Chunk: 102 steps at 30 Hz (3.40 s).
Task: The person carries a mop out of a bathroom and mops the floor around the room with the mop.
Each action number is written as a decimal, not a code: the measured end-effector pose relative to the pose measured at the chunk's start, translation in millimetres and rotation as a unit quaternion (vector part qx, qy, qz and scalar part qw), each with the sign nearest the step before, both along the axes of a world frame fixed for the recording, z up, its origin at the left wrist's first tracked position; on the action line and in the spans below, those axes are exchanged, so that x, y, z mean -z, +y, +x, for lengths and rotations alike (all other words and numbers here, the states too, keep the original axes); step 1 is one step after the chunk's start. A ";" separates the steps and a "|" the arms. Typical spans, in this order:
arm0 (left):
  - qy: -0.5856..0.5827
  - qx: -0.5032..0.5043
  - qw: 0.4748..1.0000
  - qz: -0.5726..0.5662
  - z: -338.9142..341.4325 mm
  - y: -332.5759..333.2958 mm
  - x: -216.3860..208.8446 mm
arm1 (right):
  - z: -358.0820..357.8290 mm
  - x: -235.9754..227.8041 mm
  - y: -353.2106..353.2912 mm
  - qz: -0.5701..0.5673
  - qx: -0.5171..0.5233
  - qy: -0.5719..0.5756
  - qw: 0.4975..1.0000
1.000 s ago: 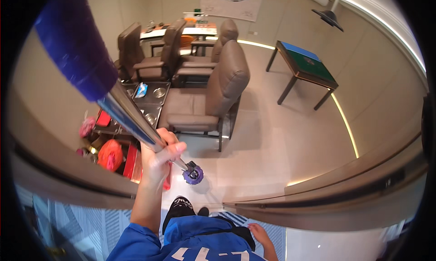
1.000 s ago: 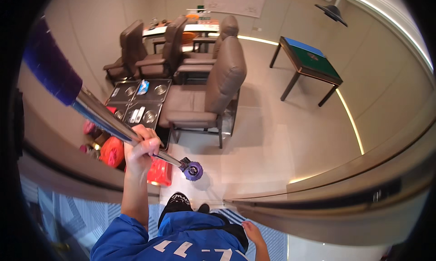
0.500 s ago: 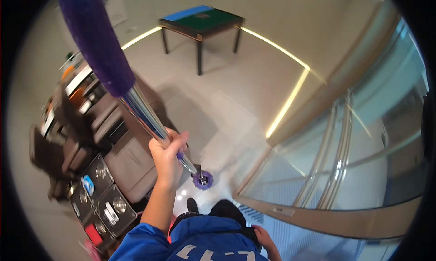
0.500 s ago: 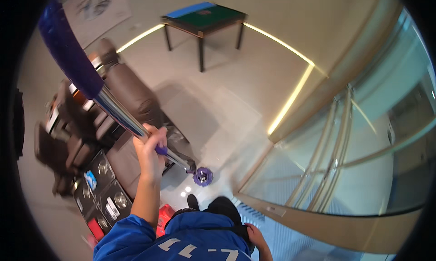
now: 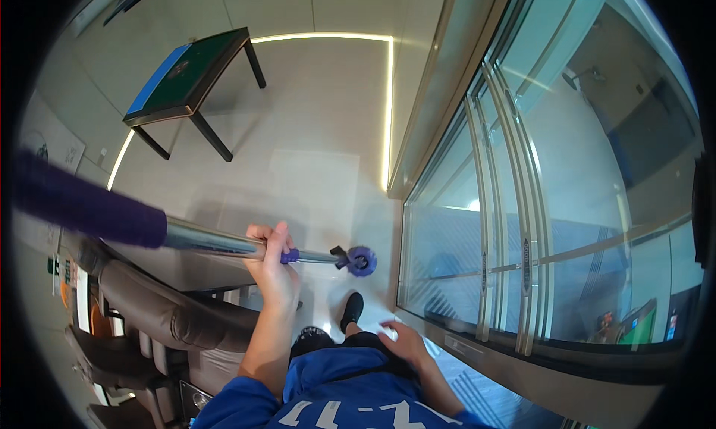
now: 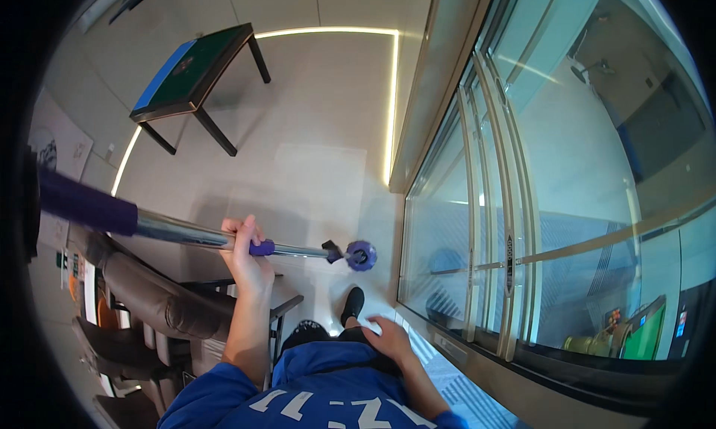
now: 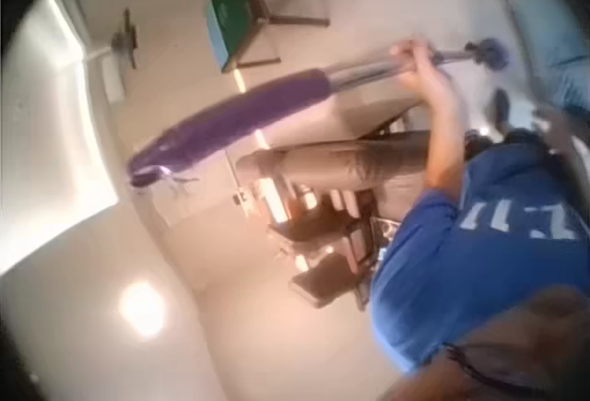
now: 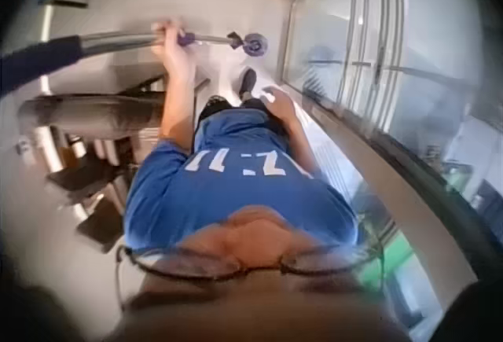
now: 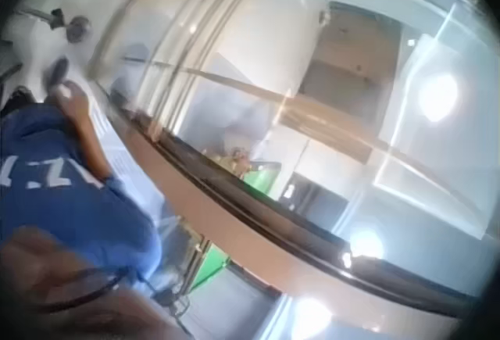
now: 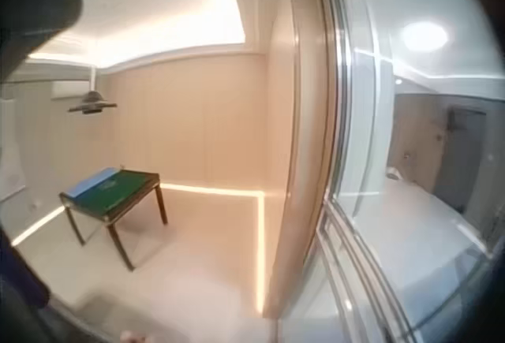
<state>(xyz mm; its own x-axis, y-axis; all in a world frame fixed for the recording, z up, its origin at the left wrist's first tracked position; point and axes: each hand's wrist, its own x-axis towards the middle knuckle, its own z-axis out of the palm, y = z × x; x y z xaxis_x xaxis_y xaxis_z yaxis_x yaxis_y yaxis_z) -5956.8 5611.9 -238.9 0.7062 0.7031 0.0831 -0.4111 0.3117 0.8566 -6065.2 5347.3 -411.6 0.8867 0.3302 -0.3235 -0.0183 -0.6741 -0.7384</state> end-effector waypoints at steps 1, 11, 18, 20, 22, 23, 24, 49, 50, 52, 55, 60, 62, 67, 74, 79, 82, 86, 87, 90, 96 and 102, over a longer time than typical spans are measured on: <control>-0.008 0.014 1.000 -0.013 3.3 -0.5 5.2 | 21.4 -6.4 18.1 0.011 -0.011 -0.007 1.000; 0.050 0.142 0.988 0.019 39.4 10.9 54.1 | 158.1 12.1 130.0 0.042 0.038 -0.173 0.983; -0.063 0.409 0.899 0.143 55.4 60.4 10.1 | 192.4 23.9 159.9 0.206 0.018 -0.132 0.970; -0.069 0.427 0.887 0.160 51.4 67.5 2.3 | 198.3 36.2 168.9 0.272 -0.021 -0.148 0.951; -0.077 0.431 0.888 0.140 48.7 75.7 9.6 | 200.6 46.0 186.6 0.285 0.003 -0.116 0.951; -0.077 0.435 0.885 0.147 46.8 81.1 5.5 | 201.3 48.5 190.0 0.279 -0.034 -0.106 0.954; -0.078 0.440 0.881 0.155 43.4 86.8 -1.3 | 201.6 50.8 194.3 0.272 -0.071 -0.097 0.955; -0.001 0.526 0.720 0.453 5.8 70.4 -44.9 | 202.7 131.3 342.2 0.439 -0.329 -0.013 0.836; -0.007 0.532 0.711 0.459 5.8 67.2 -44.3 | 200.0 129.8 338.0 0.425 -0.346 -0.021 0.836; -0.006 0.544 0.698 0.465 0.5 70.1 -57.9 | 199.2 120.8 330.2 0.410 -0.363 -0.030 0.836; -0.052 0.571 0.705 0.416 2.9 81.8 -101.9 | 209.6 86.4 312.5 0.336 -0.418 -0.093 0.839; -0.131 0.584 0.730 0.329 15.0 91.9 -129.6 | 225.5 50.6 256.7 0.219 -0.413 -0.050 0.882; -0.129 0.582 0.735 0.322 12.4 88.4 -132.2 | 231.3 44.0 235.5 0.210 -0.397 -0.047 0.892; -0.128 0.545 0.771 0.304 9.5 86.2 -101.2 | 254.0 55.0 177.8 0.146 -0.325 -0.124 0.926; -0.121 0.480 0.817 0.296 30.1 80.4 -43.5 | 286.3 84.7 140.2 0.176 -0.250 -0.181 0.935; -0.186 0.447 0.842 0.238 63.9 115.2 -26.3 | 305.9 79.6 169.5 0.149 -0.218 -0.136 0.955; -0.208 0.450 0.842 0.213 87.4 141.8 -21.1 | 317.9 85.0 191.2 0.159 -0.218 -0.131 0.954; -0.231 0.425 0.851 0.205 122.2 175.8 -12.7 | 337.9 83.8 219.1 0.137 -0.185 -0.134 0.964; -0.226 0.425 0.854 0.199 129.3 187.0 -9.8 | 346.1 85.7 227.2 0.123 -0.172 -0.121 0.970; -0.217 0.406 0.870 0.177 157.2 225.0 -0.6 | 371.0 92.5 258.0 0.125 -0.163 -0.087 0.975; -0.174 0.396 0.885 0.171 197.0 295.8 24.8 | 417.8 116.4 309.1 0.110 -0.196 -0.070 0.972; -0.125 0.422 0.886 0.143 262.5 372.1 30.9 | 474.2 134.4 358.9 0.079 -0.204 -0.028 0.975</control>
<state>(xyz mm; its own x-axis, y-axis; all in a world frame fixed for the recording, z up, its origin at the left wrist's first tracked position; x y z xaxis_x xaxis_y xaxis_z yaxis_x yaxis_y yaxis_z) -5694.3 5984.0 -269.8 0.9047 -0.1424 0.4015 -0.3233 0.3844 0.8647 -5591.0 5706.2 -546.0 0.6863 0.7005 -0.1960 0.2701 -0.4956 -0.8255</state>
